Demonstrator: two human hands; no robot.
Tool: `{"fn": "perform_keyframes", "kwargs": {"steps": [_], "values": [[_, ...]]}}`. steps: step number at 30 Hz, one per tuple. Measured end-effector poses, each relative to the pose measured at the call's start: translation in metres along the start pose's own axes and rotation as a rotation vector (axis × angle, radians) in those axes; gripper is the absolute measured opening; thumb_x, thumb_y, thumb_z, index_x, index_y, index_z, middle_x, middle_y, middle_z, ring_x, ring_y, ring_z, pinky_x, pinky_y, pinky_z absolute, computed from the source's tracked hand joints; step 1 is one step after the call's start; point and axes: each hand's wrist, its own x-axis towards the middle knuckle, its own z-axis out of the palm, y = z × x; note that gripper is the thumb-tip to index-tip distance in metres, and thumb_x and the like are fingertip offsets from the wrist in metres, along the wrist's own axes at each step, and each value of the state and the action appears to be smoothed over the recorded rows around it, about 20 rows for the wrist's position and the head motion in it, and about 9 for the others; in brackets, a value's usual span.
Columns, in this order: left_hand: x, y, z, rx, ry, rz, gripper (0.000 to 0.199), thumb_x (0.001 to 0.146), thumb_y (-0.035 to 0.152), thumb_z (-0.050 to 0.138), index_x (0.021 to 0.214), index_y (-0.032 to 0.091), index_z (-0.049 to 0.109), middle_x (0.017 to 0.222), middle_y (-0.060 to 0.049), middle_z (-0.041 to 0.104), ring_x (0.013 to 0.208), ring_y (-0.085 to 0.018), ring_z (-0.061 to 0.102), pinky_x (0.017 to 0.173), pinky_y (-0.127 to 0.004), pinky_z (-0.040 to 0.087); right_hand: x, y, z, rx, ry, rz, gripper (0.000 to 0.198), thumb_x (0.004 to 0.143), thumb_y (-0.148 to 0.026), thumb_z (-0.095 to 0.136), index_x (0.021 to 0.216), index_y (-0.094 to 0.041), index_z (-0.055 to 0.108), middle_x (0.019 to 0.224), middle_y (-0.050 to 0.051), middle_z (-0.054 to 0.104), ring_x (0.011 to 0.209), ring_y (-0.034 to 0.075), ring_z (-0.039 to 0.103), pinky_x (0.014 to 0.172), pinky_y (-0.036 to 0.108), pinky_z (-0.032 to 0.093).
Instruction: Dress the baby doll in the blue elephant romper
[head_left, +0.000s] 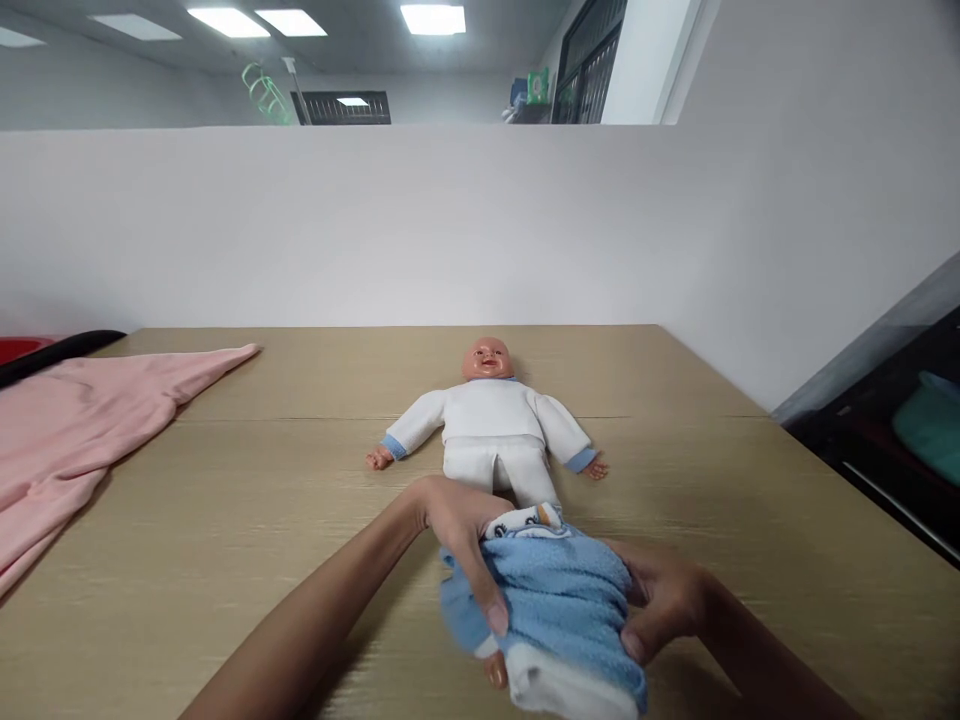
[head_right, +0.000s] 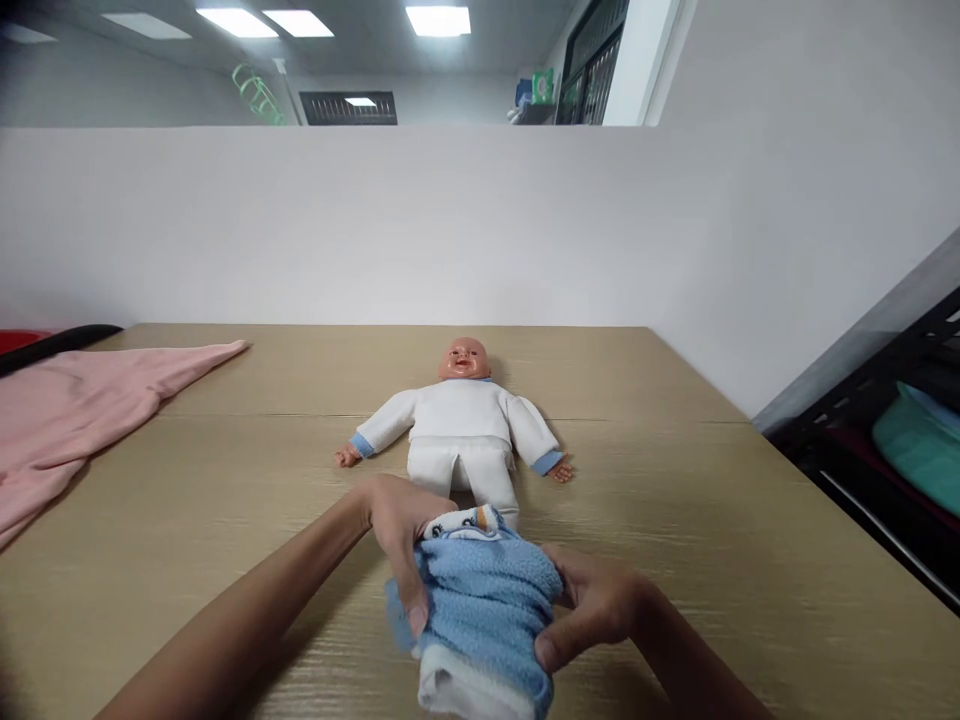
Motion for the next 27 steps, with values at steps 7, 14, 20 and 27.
{"fn": "perform_keyframes", "kwargs": {"steps": [7, 14, 20, 27], "values": [[0.001, -0.018, -0.003, -0.089, 0.154, 0.101, 0.063, 0.055, 0.033, 0.102, 0.109, 0.013, 0.075, 0.104, -0.006, 0.078, 0.11, -0.031, 0.072, 0.105, -0.041, 0.058, 0.003, 0.02, -0.002, 0.023, 0.178, -0.037, 0.07, 0.083, -0.072, 0.075, 0.128, -0.018, 0.072, 0.1, 0.008, 0.078, 0.098, 0.025, 0.073, 0.094, 0.037, 0.055], [-0.008, -0.019, 0.017, -0.082, 0.51, 0.051, 0.053, 0.067, 0.05, 0.092, 0.102, 0.017, 0.072, 0.095, -0.004, 0.073, 0.09, -0.023, 0.068, 0.09, -0.036, 0.061, 0.01, 0.013, 0.04, -0.206, 0.688, -0.086, 0.066, 0.083, -0.048, 0.084, 0.139, -0.022, 0.062, 0.12, 0.013, 0.076, 0.108, 0.033, 0.072, 0.097, 0.045, 0.059], [0.004, 0.009, 0.044, 0.002, 0.594, 0.141, 0.059, 0.072, 0.039, 0.091, 0.124, 0.02, 0.069, 0.116, -0.006, 0.075, 0.106, -0.024, 0.07, 0.099, -0.035, 0.057, 0.009, 0.03, 0.064, -0.559, 1.181, -0.089, 0.022, 0.094, -0.038, 0.062, 0.111, -0.025, 0.062, 0.095, 0.005, 0.073, 0.091, 0.027, 0.07, 0.082, 0.035, 0.057], [0.016, 0.007, 0.054, 0.407, 0.864, -0.026, 0.043, 0.084, 0.04, 0.076, 0.118, 0.02, 0.06, 0.101, -0.004, 0.073, 0.089, -0.023, 0.069, 0.078, -0.032, 0.054, 0.018, 0.057, 0.118, -0.503, 1.286, 0.038, 0.033, 0.095, -0.051, 0.06, 0.117, -0.026, 0.057, 0.081, 0.004, 0.071, 0.085, 0.029, 0.073, 0.066, 0.031, 0.06]]}}
